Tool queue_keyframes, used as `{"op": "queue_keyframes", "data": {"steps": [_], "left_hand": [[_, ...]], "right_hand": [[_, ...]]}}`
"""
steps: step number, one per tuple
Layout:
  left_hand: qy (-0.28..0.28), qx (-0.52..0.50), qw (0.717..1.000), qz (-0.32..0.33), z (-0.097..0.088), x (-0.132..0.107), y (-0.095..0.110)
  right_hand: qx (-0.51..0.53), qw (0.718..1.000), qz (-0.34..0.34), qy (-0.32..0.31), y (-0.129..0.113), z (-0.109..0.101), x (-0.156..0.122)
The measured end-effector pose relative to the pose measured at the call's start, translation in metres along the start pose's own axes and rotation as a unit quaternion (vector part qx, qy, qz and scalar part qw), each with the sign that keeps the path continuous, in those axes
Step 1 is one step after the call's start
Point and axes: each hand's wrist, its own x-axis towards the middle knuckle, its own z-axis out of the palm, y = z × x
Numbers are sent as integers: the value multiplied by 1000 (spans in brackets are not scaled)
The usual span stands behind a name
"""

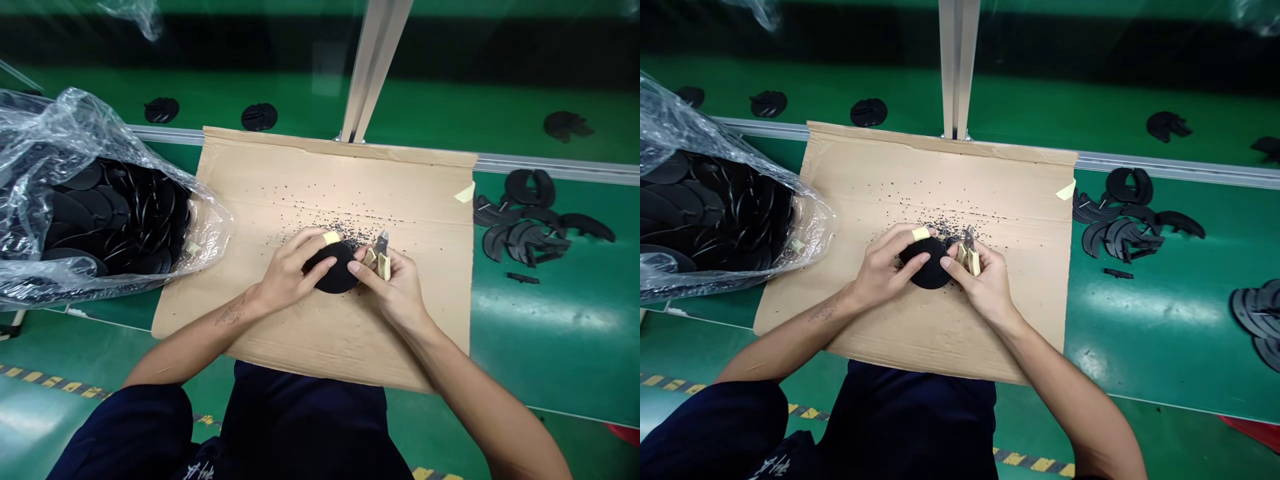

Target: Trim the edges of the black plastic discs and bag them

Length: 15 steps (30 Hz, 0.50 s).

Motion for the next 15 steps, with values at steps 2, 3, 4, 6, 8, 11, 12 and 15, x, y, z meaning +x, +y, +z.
{"op": "queue_keyframes", "data": {"steps": [2, 3, 4, 6, 8, 11, 12, 15], "left_hand": [[2, -4, 1000, -10, 1, 0, 1], [4, -9, 1000, -18, 1, -1, 2], [7, -18, 999, -28, 2, -1, 2], [3, -49, 997, -54, 4, -2, 2], [-14, -86, 993, -82, 5, -4, 1], [-40, -130, 985, -108, 6, -5, 0], [-39, -138, 983, -110, 6, -5, 0], [-30, -141, 985, -99, 5, -5, 0]], "right_hand": [[-7, 1000, -4, 0, 0, 0, 0], [-13, 1000, -6, 1, 0, 0, -1], [-20, 1000, -9, 1, 0, 0, -1], [-34, 999, -16, 3, -1, 0, -1], [-39, 999, -21, 5, -1, 0, -2], [-40, 999, -24, 9, -2, 0, -2], [-43, 999, -25, 9, -2, 0, -3], [-64, 997, -35, 10, -2, 0, -3]]}}
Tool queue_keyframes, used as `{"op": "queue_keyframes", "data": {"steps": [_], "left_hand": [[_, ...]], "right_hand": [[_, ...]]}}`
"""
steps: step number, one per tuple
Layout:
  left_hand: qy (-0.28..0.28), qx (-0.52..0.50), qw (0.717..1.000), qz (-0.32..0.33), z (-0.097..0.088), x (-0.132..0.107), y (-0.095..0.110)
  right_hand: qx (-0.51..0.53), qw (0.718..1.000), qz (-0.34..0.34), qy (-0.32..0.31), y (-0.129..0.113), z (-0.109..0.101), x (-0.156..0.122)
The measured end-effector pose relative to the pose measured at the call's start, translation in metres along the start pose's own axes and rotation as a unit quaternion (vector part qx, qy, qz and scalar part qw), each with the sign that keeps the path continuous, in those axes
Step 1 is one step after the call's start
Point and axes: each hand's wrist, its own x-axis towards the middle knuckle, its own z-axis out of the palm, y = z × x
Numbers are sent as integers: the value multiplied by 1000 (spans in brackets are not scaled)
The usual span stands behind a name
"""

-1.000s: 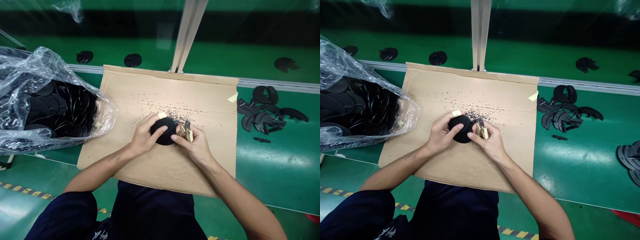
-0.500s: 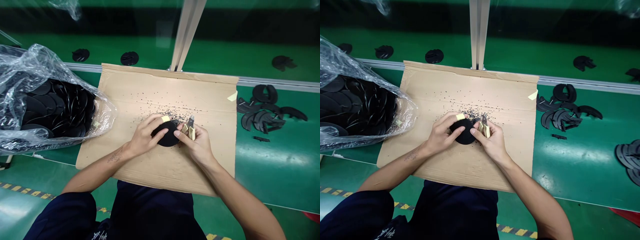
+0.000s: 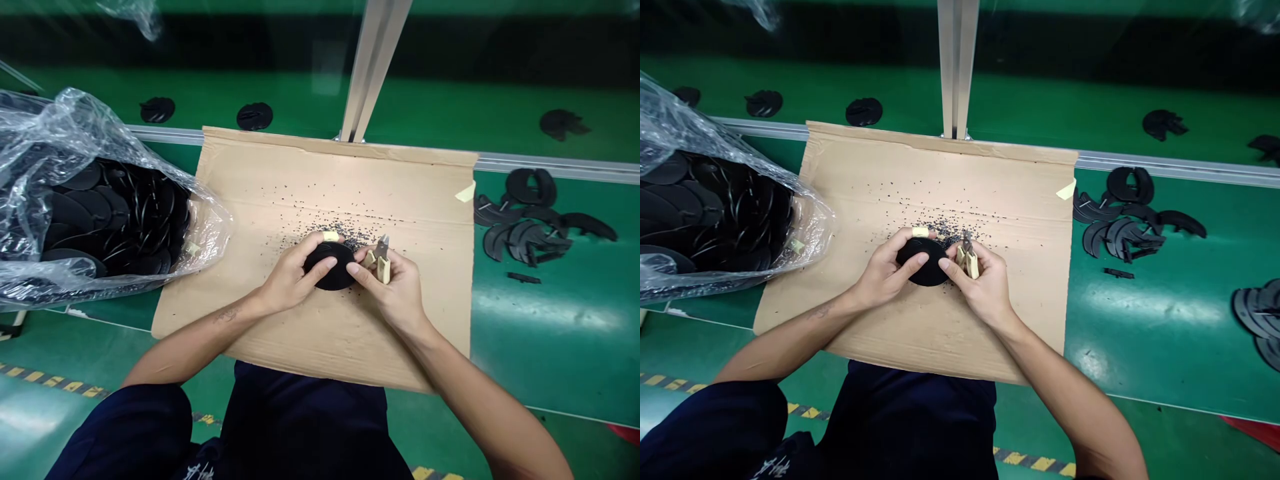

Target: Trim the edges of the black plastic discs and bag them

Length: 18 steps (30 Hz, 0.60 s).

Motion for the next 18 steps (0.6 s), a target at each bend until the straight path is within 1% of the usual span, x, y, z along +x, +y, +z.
{"op": "queue_keyframes", "data": {"steps": [3, 5, 7, 9, 13, 16, 18], "left_hand": [[-6, 19, 999, 29, 0, -1, 1], [-12, 24, 999, 40, 0, -2, 2], [-11, 2, 999, 34, 1, -3, 3], [4, -33, 999, 35, 0, -2, 3], [52, -50, 993, 89, -3, 4, 3], [47, -47, 991, 115, -6, 7, 4], [34, -39, 990, 131, -8, 7, 6]], "right_hand": [[-38, 999, -30, -6, 1, 0, 0], [-66, 995, -73, -5, 3, 0, -1], [-94, 988, -125, 2, 4, 0, -2], [-124, 976, -178, 6, 5, -1, -2], [-150, 947, -283, -1, 6, -2, -3], [-150, 930, -335, -5, 6, -3, -3], [-154, 922, -355, -8, 7, -3, -3]]}}
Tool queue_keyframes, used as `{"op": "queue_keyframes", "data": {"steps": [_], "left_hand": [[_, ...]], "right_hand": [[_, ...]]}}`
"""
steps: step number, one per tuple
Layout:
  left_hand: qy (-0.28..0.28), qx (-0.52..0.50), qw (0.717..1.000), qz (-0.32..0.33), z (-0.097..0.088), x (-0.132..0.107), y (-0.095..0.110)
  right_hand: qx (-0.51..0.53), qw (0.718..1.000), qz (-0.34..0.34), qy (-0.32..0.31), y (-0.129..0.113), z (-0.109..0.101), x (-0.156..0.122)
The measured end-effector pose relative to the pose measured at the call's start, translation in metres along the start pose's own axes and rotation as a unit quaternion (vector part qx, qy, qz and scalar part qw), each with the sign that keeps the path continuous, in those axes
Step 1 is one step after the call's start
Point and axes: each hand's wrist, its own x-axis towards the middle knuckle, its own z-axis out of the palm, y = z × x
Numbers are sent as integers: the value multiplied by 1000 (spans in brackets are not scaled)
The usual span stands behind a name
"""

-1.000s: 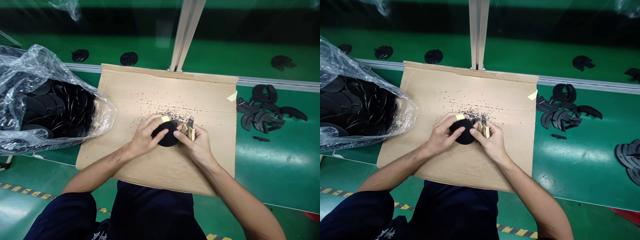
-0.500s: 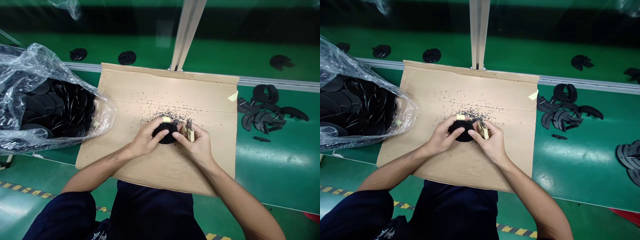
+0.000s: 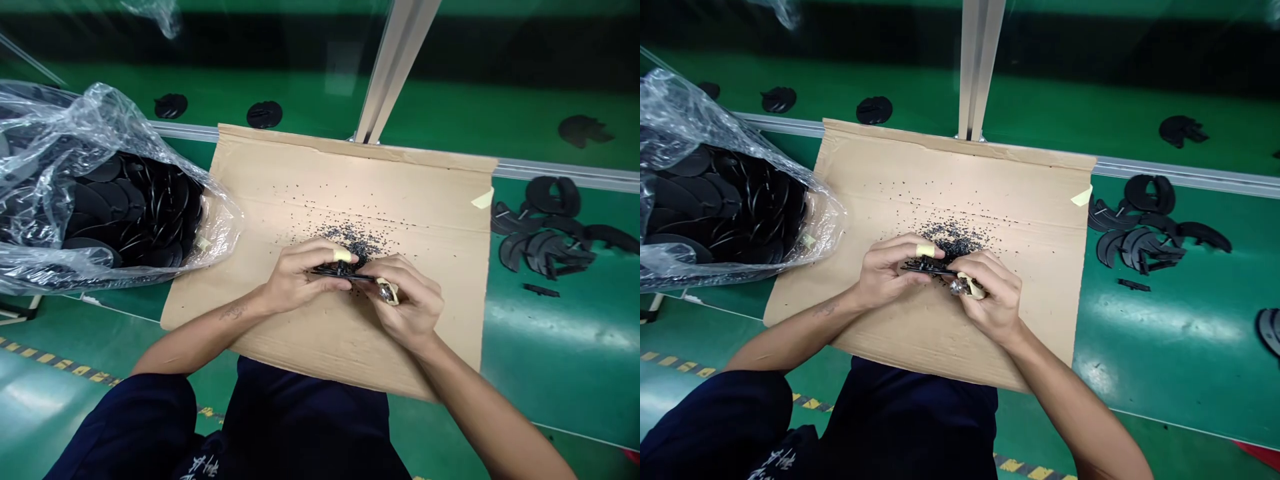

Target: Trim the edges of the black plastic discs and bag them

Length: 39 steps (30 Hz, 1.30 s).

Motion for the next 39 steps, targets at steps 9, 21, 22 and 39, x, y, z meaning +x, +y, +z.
{"op": "queue_keyframes", "data": {"steps": [9, 21, 22, 39], "left_hand": [[-18, 54, 998, 41, -1, 0, 2], [-1, 65, 996, 54, -3, 0, 8], [-8, 57, 997, 52, -3, 0, 7], [-24, 39, 999, -10, -9, 0, 1]], "right_hand": [[-14, 999, -31, 5, 1, 1, -2], [-18, 999, -31, -7, -2, 2, -2], [-12, 1000, -25, -1, -2, 2, -2], [-206, 971, -44, -110, 15, -25, 13]]}}
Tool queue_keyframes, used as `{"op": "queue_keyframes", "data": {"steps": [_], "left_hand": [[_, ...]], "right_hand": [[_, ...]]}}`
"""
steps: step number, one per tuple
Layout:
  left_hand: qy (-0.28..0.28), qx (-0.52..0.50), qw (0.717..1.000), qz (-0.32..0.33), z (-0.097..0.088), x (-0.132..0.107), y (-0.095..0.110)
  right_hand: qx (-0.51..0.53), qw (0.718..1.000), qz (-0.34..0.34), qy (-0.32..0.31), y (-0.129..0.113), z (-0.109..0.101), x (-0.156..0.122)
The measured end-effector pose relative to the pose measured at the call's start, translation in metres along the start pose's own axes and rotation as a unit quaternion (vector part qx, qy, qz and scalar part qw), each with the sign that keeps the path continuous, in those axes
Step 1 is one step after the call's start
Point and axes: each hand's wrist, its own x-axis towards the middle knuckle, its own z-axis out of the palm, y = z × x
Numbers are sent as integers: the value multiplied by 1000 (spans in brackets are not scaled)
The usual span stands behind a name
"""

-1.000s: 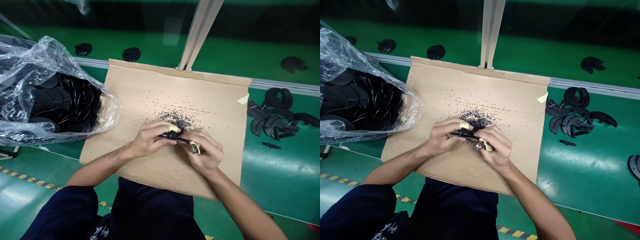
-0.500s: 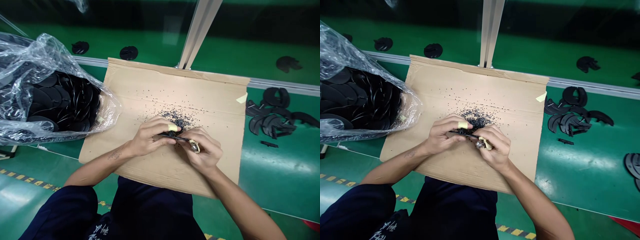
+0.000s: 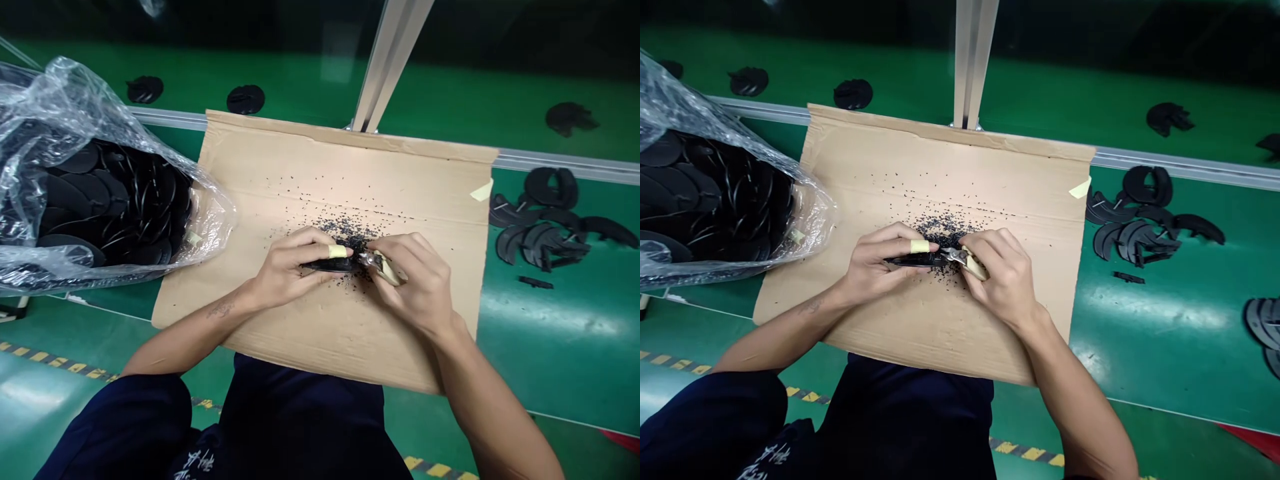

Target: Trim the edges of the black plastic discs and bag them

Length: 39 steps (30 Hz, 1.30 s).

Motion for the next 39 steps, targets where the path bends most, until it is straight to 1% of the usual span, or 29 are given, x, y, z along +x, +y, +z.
{"op": "queue_keyframes", "data": {"steps": [2, 5, 11, 17, 20, 22, 26, 28, 32, 36, 39], "left_hand": [[-11, 2, 1000, 4, 1, -1, 0], [-22, -1, 1000, 3, 1, -1, 1], [-28, -1, 1000, 1, 2, -2, -1], [-26, -19, 999, 6, 3, -3, -3], [-20, -34, 999, 2, 4, -4, -3], [-19, -41, 999, -5, 6, -4, -2], [-12, -35, 999, -14, 7, -2, 0], [-1, -25, 1000, -15, 7, -2, 0], [0, -8, 1000, -13, 7, -2, 1], [-11, 35, 999, 2, 9, -4, -1], [8, 78, 997, 13, 8, -3, -2]], "right_hand": [[-19, 1000, -18, -13, 1, 0, -2], [-38, 999, -24, -26, 0, 2, -4], [-102, 994, -39, -12, -2, 2, -5], [-117, 992, -51, -6, -5, 1, -5], [-148, 987, -57, -2, -6, 0, -6], [-145, 988, -50, -6, -7, 0, -7], [-63, 998, -23, -15, -5, 2, -9], [-56, 998, -4, -9, -3, 3, -8], [-90, 996, 15, -10, 0, 5, -7], [-169, 985, 0, -24, 0, 7, -6], [-176, 984, 6, -34, 1, 6, -7]]}}
